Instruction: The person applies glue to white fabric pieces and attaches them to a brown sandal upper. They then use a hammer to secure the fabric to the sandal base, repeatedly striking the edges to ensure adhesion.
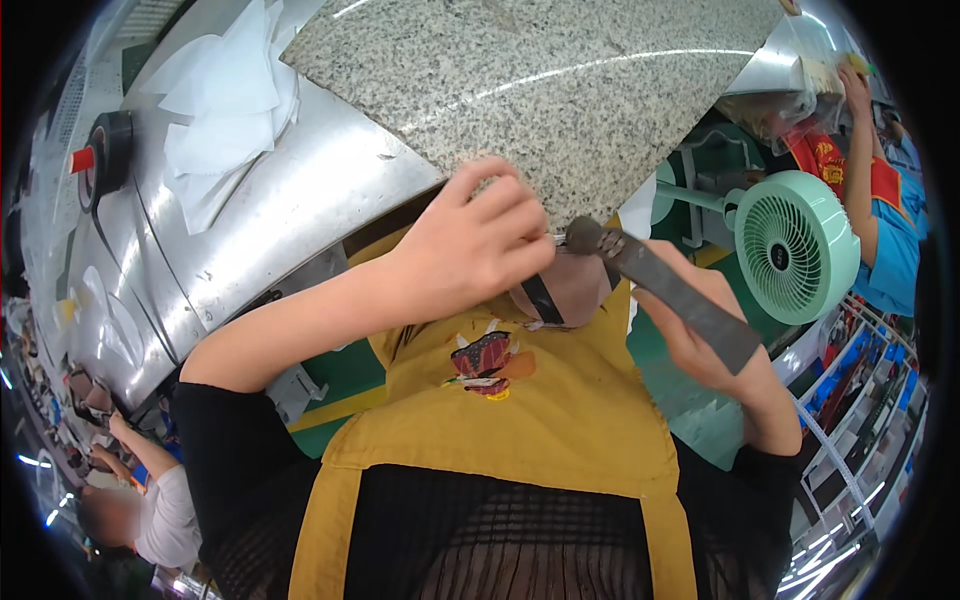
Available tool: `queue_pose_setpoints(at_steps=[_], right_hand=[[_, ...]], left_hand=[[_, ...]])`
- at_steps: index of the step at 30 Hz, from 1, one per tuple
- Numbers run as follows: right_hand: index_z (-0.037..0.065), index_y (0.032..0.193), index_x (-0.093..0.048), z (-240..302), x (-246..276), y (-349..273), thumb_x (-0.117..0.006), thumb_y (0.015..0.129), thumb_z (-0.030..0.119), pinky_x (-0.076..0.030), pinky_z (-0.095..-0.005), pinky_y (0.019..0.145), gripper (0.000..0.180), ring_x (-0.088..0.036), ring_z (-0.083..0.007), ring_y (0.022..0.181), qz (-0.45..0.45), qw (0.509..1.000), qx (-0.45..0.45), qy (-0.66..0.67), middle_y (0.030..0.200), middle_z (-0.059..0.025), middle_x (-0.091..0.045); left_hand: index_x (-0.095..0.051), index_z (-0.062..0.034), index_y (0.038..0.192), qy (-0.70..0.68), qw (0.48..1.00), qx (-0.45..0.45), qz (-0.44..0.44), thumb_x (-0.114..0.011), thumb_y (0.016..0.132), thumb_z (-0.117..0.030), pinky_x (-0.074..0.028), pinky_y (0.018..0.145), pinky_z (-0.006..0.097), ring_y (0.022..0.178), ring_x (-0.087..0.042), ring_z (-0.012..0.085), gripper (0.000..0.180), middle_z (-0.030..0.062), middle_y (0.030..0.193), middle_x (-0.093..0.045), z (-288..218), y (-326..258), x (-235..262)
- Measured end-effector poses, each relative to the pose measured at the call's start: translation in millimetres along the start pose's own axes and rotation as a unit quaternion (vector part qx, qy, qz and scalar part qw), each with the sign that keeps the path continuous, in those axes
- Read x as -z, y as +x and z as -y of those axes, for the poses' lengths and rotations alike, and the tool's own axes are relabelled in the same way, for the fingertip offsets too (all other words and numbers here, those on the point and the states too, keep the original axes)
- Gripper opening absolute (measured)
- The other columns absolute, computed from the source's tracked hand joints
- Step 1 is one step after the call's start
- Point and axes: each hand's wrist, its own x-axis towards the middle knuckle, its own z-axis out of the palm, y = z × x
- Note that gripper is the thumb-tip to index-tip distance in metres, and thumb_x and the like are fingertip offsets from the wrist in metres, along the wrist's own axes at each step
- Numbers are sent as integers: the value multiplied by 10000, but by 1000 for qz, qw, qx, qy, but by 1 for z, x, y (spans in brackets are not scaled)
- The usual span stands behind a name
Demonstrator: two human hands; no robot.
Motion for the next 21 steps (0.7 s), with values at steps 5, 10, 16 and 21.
queue_pose_setpoints(at_steps=[5,10,16,21], right_hand=[[-5,1183,-498,-1,-5,4,-508,901,54,-434,-322,609,289,-547,-309,643,-12,999,32,-8,760,-153,-553],[28,1187,-479,6,1,4,-551,843,74,-484,-383,620,355,-611,-345,748,-14,998,60,-27,897,-172,-603],[32,1178,-467,-1,-11,2,-586,842,116,-498,-421,615,366,-634,-361,784,20,995,43,-87,938,-188,-621],[30,1178,-466,-1,-6,4,-589,845,137,-500,-418,610,371,-634,-351,778,-1,997,57,-51,930,-158,-630]], left_hand=[[-604,-115,883,28,999,-33,-9,-635,662,-121,-417,916,415,884,-524,193,223,9,856,-517,0,1,0],[-601,-120,888,15,999,-36,-31,-635,702,-108,-413,919,419,887,-524,190,190,5,846,-513,4,-2,-3],[-602,-128,877,-75,995,65,-10,-647,737,-104,-417,873,403,897,-508,197,149,2,848,-519,4,0,4],[-593,-112,867,-21,999,-21,-17,-653,653,-136,-415,862,392,900,-506,214,223,10,867,-523,8,-6,2]])
